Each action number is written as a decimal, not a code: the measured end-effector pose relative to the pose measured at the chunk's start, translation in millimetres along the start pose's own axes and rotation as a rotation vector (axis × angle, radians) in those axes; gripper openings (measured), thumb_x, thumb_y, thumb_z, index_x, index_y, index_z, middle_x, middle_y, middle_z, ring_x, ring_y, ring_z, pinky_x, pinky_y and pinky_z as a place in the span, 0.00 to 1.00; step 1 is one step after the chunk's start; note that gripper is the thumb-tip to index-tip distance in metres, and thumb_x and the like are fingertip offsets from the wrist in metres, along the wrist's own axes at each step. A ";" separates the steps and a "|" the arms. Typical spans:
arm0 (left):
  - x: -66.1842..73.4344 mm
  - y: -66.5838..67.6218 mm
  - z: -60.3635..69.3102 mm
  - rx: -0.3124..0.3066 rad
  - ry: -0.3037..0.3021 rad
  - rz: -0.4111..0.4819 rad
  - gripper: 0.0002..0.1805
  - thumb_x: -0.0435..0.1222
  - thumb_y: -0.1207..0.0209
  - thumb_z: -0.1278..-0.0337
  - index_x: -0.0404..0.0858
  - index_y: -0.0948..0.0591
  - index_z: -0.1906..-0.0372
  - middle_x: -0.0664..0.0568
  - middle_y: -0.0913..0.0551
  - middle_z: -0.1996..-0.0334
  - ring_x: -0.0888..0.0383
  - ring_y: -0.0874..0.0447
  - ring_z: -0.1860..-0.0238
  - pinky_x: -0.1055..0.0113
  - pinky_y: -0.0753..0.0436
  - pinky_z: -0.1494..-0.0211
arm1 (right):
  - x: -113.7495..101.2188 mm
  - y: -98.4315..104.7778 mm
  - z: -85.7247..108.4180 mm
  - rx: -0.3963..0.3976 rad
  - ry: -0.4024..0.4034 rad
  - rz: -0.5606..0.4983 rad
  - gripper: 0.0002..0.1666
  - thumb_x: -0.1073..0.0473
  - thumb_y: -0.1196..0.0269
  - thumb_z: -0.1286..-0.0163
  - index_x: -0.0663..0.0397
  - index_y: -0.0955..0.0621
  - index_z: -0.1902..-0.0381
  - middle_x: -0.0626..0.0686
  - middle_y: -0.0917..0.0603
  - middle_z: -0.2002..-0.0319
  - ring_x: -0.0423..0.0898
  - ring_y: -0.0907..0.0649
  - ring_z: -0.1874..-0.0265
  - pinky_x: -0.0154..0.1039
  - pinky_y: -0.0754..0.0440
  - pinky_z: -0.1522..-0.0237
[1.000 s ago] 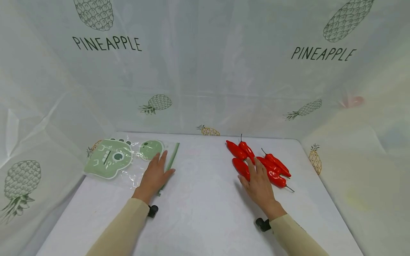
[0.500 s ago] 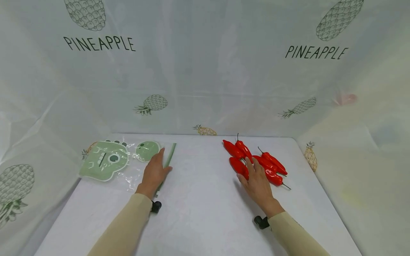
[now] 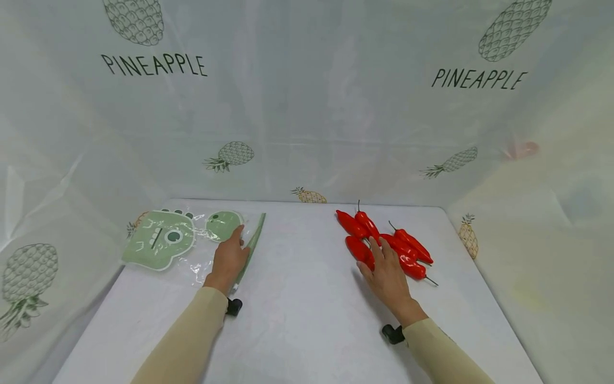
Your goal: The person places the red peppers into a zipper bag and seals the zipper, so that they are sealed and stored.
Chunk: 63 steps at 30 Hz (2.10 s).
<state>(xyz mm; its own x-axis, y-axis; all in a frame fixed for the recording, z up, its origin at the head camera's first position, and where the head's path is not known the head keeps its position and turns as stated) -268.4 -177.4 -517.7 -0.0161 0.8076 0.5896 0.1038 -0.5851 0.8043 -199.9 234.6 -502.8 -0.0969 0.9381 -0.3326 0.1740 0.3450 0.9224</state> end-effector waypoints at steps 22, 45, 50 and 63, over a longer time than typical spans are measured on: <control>12.8 -0.8 17.2 -0.056 0.054 0.280 0.26 0.38 0.35 0.31 0.41 0.19 0.30 0.45 0.09 0.58 0.53 0.14 0.62 0.65 0.19 0.63 | 5.7 -7.5 -7.7 -0.045 -0.042 -0.059 0.56 0.50 0.26 0.32 0.51 0.42 0.15 0.68 0.35 0.23 0.69 0.33 0.26 0.68 0.18 0.42; 64.7 -15.4 49.6 -0.064 0.043 0.459 0.11 0.41 0.29 0.35 0.42 0.07 0.52 0.52 0.07 0.60 0.59 0.11 0.57 0.62 0.15 0.53 | 4.7 -13.1 -10.0 -0.052 -0.049 -0.057 0.53 0.51 0.27 0.31 0.52 0.41 0.16 0.68 0.33 0.24 0.69 0.31 0.27 0.68 0.19 0.41; 68.4 -15.3 51.9 -0.101 0.031 0.482 0.13 0.40 0.31 0.33 0.44 0.08 0.47 0.52 0.08 0.57 0.59 0.12 0.56 0.63 0.15 0.52 | 6.3 -13.9 -9.7 -0.058 -0.052 -0.055 0.54 0.50 0.27 0.31 0.52 0.41 0.16 0.68 0.33 0.24 0.69 0.31 0.27 0.68 0.19 0.41; 73.9 -14.8 55.8 -0.072 0.017 0.421 0.11 0.41 0.32 0.32 0.48 0.07 0.50 0.54 0.07 0.58 0.59 0.12 0.55 0.61 0.16 0.52 | 7.1 -15.4 -9.0 -0.066 -0.047 -0.067 0.53 0.50 0.28 0.30 0.52 0.41 0.16 0.67 0.33 0.24 0.68 0.32 0.27 0.68 0.19 0.39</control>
<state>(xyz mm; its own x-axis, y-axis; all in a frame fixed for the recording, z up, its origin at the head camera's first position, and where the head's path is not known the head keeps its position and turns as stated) -215.7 -104.9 -490.1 -0.0035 0.4959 0.8684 0.0349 -0.8678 0.4957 -212.1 235.6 -517.6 -0.0595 0.9141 -0.4010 0.1033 0.4052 0.9084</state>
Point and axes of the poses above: each hand's wrist, its own z-axis away from the middle knuckle, its own y-axis out of the back of the hand, x = y × z, the point moved 3 cm from there along -z, towards the middle knuckle
